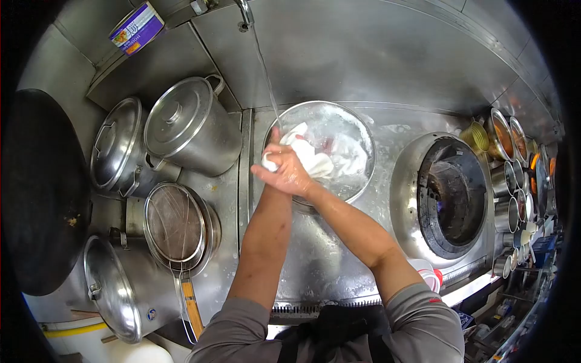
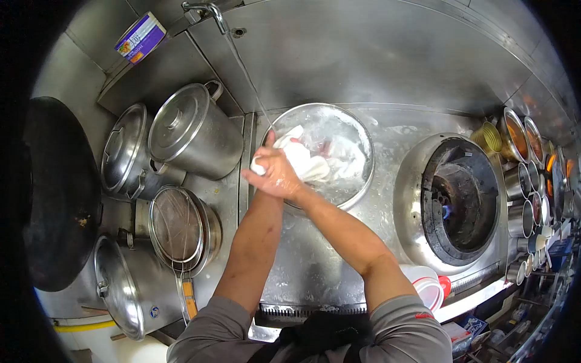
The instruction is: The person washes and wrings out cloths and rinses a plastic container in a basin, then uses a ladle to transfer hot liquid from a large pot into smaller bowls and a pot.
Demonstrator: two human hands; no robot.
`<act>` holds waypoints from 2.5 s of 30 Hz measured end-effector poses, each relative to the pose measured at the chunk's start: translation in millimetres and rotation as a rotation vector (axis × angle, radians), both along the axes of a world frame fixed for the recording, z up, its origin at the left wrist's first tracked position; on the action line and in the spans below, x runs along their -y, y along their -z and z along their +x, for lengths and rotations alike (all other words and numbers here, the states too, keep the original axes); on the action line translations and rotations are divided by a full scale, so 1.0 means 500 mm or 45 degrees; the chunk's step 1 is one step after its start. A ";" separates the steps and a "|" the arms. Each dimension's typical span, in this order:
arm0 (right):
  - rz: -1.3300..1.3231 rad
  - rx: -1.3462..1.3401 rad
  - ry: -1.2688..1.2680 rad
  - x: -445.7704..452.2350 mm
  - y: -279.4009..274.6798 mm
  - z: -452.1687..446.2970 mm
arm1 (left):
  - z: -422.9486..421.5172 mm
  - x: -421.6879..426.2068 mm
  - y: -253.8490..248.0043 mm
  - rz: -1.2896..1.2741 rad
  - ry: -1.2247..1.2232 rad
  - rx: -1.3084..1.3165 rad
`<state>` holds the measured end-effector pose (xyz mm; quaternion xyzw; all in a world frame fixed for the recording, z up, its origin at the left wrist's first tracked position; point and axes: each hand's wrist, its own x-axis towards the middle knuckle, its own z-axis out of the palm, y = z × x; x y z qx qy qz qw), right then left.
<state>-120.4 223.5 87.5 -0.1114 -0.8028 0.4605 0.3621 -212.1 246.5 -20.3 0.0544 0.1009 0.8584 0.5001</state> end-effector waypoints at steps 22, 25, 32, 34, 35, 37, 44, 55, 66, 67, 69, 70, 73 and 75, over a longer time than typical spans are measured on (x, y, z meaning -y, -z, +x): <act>0.251 0.988 -0.073 -0.276 -0.093 0.080 | 0.027 0.050 -0.173 -1.029 -0.126 -2.401; -0.012 0.591 -0.110 -0.295 -0.182 0.114 | 0.044 0.031 -0.318 -0.789 -0.093 -2.276; -0.828 -0.427 -0.097 -0.232 -0.145 0.134 | 0.088 -0.027 -0.494 -0.776 -0.021 -2.169; -0.871 -0.134 -0.227 -0.178 -0.122 0.164 | 0.095 -0.025 -0.541 -0.762 -0.068 -2.046; -0.887 -0.039 -0.197 -0.170 -0.088 0.171 | 0.097 -0.024 -0.559 -0.748 -0.036 -1.959; -0.917 0.052 -0.164 -0.177 0.018 0.172 | 0.119 -0.006 -0.604 -0.658 -0.063 -1.748; -1.076 0.010 0.188 -0.196 0.075 0.222 | 0.061 0.013 -0.441 -0.635 0.133 -1.037; 0.055 0.314 0.807 -0.112 0.076 0.061 | 0.059 -0.005 -0.094 -0.872 0.207 -0.445; 0.622 1.746 0.109 -0.233 0.218 0.048 | 0.041 -0.007 -0.014 -1.707 0.430 -2.375; 0.615 1.758 -0.016 -0.241 0.211 0.050 | 0.035 -0.004 -0.024 -1.623 0.677 -2.650; 0.605 1.758 -0.143 -0.254 0.175 0.047 | 0.031 0.015 -0.051 -1.687 0.525 -2.470; 0.515 1.659 -0.163 -0.267 0.116 0.049 | 0.037 0.030 -0.069 -1.737 0.390 -2.271; 0.572 1.111 -0.018 -0.281 -0.062 0.080 | 0.063 0.080 -0.133 -1.289 -0.368 -2.451; 0.496 0.915 -0.070 -0.240 -0.239 0.125 | 0.071 0.065 -0.150 -1.039 -0.373 -2.284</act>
